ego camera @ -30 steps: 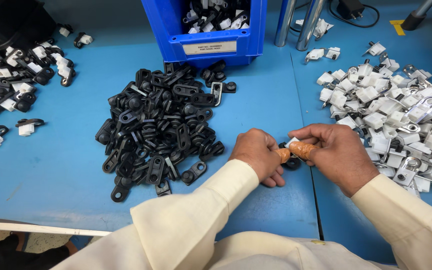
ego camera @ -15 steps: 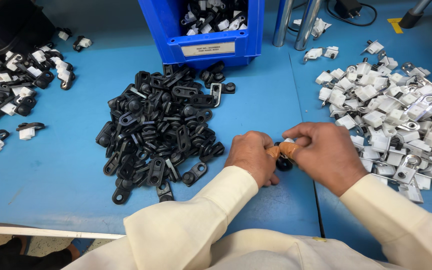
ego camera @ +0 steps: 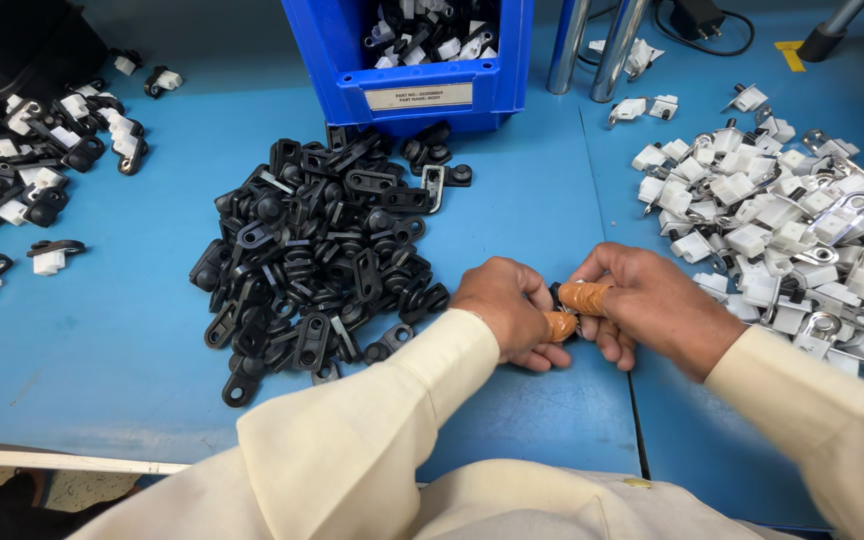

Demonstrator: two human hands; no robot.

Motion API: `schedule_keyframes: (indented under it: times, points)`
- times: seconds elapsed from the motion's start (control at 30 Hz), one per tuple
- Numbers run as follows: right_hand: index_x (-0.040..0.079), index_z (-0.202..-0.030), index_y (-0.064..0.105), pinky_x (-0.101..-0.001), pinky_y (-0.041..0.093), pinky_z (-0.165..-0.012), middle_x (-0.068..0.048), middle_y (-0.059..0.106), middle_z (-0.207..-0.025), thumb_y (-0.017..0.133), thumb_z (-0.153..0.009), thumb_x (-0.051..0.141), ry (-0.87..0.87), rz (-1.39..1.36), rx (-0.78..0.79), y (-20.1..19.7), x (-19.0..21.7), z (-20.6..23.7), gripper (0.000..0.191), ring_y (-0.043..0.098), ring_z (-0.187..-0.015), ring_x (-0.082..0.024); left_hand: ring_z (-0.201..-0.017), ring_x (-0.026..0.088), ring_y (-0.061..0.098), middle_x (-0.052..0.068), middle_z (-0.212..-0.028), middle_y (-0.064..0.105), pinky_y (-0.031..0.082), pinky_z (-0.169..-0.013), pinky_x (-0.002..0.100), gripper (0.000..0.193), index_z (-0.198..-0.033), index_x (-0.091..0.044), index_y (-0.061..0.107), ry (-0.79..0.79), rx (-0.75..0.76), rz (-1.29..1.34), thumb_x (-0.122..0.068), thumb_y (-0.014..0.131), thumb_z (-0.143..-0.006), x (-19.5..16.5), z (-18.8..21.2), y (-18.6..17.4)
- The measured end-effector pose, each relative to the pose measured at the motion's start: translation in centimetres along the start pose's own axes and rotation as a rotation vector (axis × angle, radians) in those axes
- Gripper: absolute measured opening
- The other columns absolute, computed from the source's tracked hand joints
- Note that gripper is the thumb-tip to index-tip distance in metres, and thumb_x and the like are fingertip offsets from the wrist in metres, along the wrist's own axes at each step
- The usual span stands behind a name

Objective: The person sits at a factory workbench and assembles small hardware parts one at a time, picking a black plastic bracket and a white plastic piece, pressing them together by hand, and placing the assembled unit into a blue bin. They repeat this cycle continuously, occasionally reaching into the piles of loose parts on the bench.

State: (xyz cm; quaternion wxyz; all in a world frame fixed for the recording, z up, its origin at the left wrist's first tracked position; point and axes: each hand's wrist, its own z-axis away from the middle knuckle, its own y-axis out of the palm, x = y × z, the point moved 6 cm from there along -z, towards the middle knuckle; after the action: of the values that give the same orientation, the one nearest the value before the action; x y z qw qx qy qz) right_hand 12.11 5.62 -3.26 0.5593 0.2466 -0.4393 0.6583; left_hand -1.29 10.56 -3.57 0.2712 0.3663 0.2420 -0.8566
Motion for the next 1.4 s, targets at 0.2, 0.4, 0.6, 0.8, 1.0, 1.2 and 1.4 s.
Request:
schedule_keyframes:
  times: [0.2, 0.4, 0.6, 0.8, 1.0, 1.2, 1.4]
  points:
    - [-0.006, -0.104, 0.060, -0.0327, 0.039, -0.038, -0.012, 0.059, -0.070, 0.061, -0.094, 0.009, 0.112, -0.247, -0.268, 1.0, -1.6, 0.6, 0.018, 0.051, -0.046, -0.017, -0.079, 0.025, 0.079, 0.017, -0.089, 0.075, 0.067, -0.063, 0.031, 0.015, -0.089, 0.002, 0.062, 0.053, 0.091, 0.096, -0.007, 0.073, -0.089, 0.5, -0.1, -0.1]
    - [-0.003, -0.107, 0.058, -0.0340, 0.043, -0.038, -0.016, 0.062, -0.069, 0.052, -0.089, 0.000, 0.035, -0.215, -0.243, 1.1, -1.2, 0.7, 0.019, 0.053, -0.046, -0.019, -0.082, 0.026, 0.080, 0.018, -0.094, 0.076, 0.067, -0.067, 0.034, 0.016, -0.094, 0.004, 0.063, 0.020, 0.075, 0.128, -0.010, 0.070, -0.092, 1.5, -1.1, -0.3]
    - [0.000, -0.102, 0.060, -0.0256, 0.037, -0.042, -0.004, 0.066, -0.077, 0.065, -0.095, 0.035, 0.085, -0.406, -0.261, 0.8, -2.6, 2.2, 0.035, 0.052, -0.055, -0.012, -0.082, 0.028, 0.079, 0.019, -0.098, 0.076, 0.068, -0.066, 0.033, 0.016, -0.108, 0.005, 0.064, -0.034, 0.002, 0.453, -0.005, 0.063, -0.094, 3.8, -0.8, -0.3]
    - [0.004, -0.098, 0.065, -0.0225, 0.030, -0.039, -0.004, 0.061, -0.073, 0.067, -0.092, 0.024, 0.191, -0.521, -0.094, 1.2, -3.8, 0.7, 0.021, 0.050, -0.054, -0.007, -0.080, 0.027, 0.078, 0.021, -0.095, 0.075, 0.066, -0.062, 0.030, 0.025, -0.111, 0.009, 0.064, 0.094, 0.084, 0.454, -0.006, 0.070, -0.092, 3.0, -0.3, -0.2]
    - [0.003, -0.092, 0.064, -0.0183, 0.025, -0.036, -0.001, 0.060, -0.070, 0.067, -0.091, 0.028, 0.393, -0.606, 0.130, 0.5, -4.5, 0.0, 0.025, 0.044, -0.053, -0.004, -0.079, 0.028, 0.079, 0.022, -0.094, 0.076, 0.067, -0.062, 0.029, 0.025, -0.109, 0.010, 0.062, 0.151, 0.169, 0.433, -0.003, 0.072, -0.090, 2.3, 0.0, -0.1]
    - [0.005, -0.097, 0.068, -0.0255, 0.032, -0.044, -0.002, 0.062, -0.078, 0.058, -0.096, 0.010, 0.269, -0.525, -0.096, 0.4, -4.7, -0.2, 0.012, 0.050, -0.058, -0.010, -0.074, 0.026, 0.078, 0.022, -0.092, 0.075, 0.065, -0.058, 0.030, 0.016, -0.102, 0.006, 0.061, 0.100, 0.092, 0.431, -0.001, 0.069, -0.090, 2.9, -0.3, 0.3]
    - [0.001, -0.103, 0.070, -0.0269, 0.034, -0.048, -0.006, 0.066, -0.085, 0.042, -0.092, -0.002, 0.206, -0.580, -0.315, 1.5, -4.9, 0.6, 0.030, 0.049, -0.060, -0.012, -0.072, 0.022, 0.078, 0.016, -0.089, 0.076, 0.066, -0.058, 0.028, 0.013, -0.102, 0.004, 0.065, 0.021, -0.038, 0.468, 0.003, 0.066, -0.090, 3.7, -0.1, 0.7]
